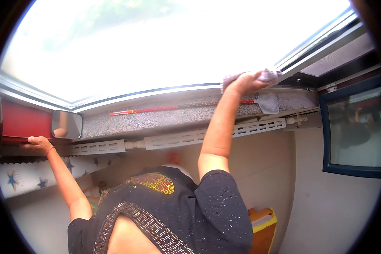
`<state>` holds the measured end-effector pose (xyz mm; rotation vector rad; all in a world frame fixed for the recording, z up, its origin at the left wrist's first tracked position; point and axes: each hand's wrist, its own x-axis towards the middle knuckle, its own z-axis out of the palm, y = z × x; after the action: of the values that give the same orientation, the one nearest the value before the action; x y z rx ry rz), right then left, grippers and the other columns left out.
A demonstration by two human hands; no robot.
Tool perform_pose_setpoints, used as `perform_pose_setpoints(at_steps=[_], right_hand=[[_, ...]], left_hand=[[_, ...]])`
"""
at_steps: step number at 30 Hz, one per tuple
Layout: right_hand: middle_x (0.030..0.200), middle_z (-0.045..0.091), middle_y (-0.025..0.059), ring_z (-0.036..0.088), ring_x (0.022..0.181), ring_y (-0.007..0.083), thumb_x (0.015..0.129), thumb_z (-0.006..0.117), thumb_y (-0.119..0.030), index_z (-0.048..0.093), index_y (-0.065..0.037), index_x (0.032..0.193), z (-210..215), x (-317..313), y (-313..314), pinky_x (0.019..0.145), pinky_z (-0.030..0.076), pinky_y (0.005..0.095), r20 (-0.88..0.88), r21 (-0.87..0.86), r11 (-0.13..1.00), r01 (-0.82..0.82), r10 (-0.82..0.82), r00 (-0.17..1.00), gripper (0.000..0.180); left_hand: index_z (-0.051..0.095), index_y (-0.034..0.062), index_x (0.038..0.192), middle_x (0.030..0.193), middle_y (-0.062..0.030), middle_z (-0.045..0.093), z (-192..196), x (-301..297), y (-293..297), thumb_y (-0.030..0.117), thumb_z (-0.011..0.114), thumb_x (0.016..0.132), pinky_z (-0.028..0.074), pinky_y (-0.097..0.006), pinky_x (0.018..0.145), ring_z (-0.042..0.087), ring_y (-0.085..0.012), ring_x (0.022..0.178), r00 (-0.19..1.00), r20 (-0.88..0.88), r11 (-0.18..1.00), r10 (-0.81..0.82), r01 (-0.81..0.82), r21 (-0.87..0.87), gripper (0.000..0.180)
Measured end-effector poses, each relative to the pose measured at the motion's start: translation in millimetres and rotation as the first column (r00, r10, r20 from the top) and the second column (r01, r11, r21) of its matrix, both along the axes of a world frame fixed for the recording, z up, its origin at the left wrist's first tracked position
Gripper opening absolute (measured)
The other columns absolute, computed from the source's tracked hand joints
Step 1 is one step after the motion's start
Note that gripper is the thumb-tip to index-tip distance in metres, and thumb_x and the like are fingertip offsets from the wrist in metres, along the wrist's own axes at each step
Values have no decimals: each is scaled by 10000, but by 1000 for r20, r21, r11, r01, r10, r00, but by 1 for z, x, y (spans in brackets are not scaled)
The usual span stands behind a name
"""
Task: The person wipes a radiator and then a window with a cloth.
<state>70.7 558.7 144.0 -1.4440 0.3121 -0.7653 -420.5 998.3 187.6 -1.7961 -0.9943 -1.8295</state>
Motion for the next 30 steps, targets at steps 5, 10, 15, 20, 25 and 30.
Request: perform_pose_setpoints(at_steps=[5,10,15,20,25,30], right_hand=[[1393,322,285,417,1261,382,919,439,-51,129,-13,1441,-21,26,-15,1090,352,439,-6,-18,994,110,-111,994,608],[1404,296,272,406,1270,375,925,404,-46,109,-4,1438,-10,-33,44,1095,355,424,16,56,998,15,-16,1000,594],[1424,249,242,356,1309,351,937,350,-39,87,-86,1449,-9,-83,96,1110,347,416,50,101,992,-77,72,996,578],[1429,243,232,335,1324,342,935,324,-39,83,-108,1449,-8,-141,167,1125,331,400,71,251,951,-180,167,983,571],[1400,260,274,342,1316,351,935,346,-77,4,-94,1444,-14,-200,234,1121,349,370,-43,212,954,-214,228,973,613],[1383,216,309,362,1280,408,932,365,-115,-46,-68,1439,-8,-264,294,1101,376,409,22,-88,972,-218,221,975,654]], left_hand=[[283,-144,1304,1229,-355,415,-6,3,-2,587,282,930,399,-488,943,471,-445,1127,999,48,997,-7,11,-80,821],[231,-144,1342,1299,-365,358,-7,-2,-3,488,325,949,350,-475,1009,426,-438,1195,997,71,996,8,-1,-92,750],[211,-133,1348,1332,-332,310,2,4,-9,412,337,963,308,-457,1042,385,-403,1222,989,35,985,-142,144,-90,679],[240,-124,1335,1288,-313,349,3,-2,-3,465,327,962,319,-461,1012,397,-391,1192,979,43,978,-199,202,-58,703],[215,-111,1360,1326,-310,325,0,-8,3,436,349,966,302,-466,1025,391,-395,1203,974,26,974,-226,227,-20,688],[199,-72,1388,1325,-321,347,3,-16,8,424,354,968,355,-519,959,444,-460,1138,971,-42,971,-237,238,13,667]])
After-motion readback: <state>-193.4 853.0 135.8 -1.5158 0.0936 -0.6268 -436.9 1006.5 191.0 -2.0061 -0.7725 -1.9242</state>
